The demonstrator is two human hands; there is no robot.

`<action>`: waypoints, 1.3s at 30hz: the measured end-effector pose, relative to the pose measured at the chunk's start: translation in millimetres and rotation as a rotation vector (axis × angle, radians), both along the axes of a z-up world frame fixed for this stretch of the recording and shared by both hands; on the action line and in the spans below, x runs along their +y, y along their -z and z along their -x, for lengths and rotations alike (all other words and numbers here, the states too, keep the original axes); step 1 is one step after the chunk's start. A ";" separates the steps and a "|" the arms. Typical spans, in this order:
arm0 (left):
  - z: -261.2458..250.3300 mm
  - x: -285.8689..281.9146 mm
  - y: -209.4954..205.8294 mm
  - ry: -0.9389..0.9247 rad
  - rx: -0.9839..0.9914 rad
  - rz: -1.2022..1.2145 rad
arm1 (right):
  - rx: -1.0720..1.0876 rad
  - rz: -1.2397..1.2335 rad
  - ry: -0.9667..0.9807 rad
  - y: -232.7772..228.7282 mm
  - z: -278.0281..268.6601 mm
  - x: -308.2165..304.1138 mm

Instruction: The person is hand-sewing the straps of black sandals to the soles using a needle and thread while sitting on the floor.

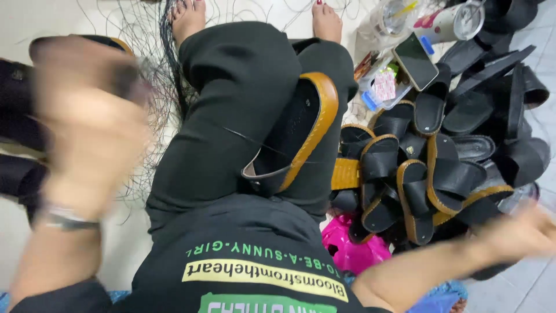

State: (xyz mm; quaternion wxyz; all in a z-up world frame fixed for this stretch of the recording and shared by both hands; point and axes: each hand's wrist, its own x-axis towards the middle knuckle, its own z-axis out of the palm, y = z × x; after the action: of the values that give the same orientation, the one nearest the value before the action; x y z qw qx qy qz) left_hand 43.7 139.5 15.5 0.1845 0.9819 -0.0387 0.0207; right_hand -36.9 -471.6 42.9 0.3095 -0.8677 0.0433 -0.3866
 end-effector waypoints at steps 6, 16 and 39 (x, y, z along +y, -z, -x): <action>27.5 -112.1 3.4 0.629 0.046 0.209 | 0.754 -0.254 -0.518 14.5 -1.4 251.7; 27.9 -132.4 24.5 0.438 -0.162 0.247 | 0.702 -0.621 -0.471 54.6 4.3 274.1; -7.4 19.6 -8.0 0.287 -0.207 0.084 | 0.837 0.477 -0.820 -25.4 -20.3 234.7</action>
State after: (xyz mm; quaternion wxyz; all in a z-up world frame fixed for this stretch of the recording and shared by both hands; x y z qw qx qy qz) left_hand 51.1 159.2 23.6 0.2214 0.9503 -0.1963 0.0966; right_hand -16.6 -236.8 68.3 0.1873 -0.9366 -0.2629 0.1365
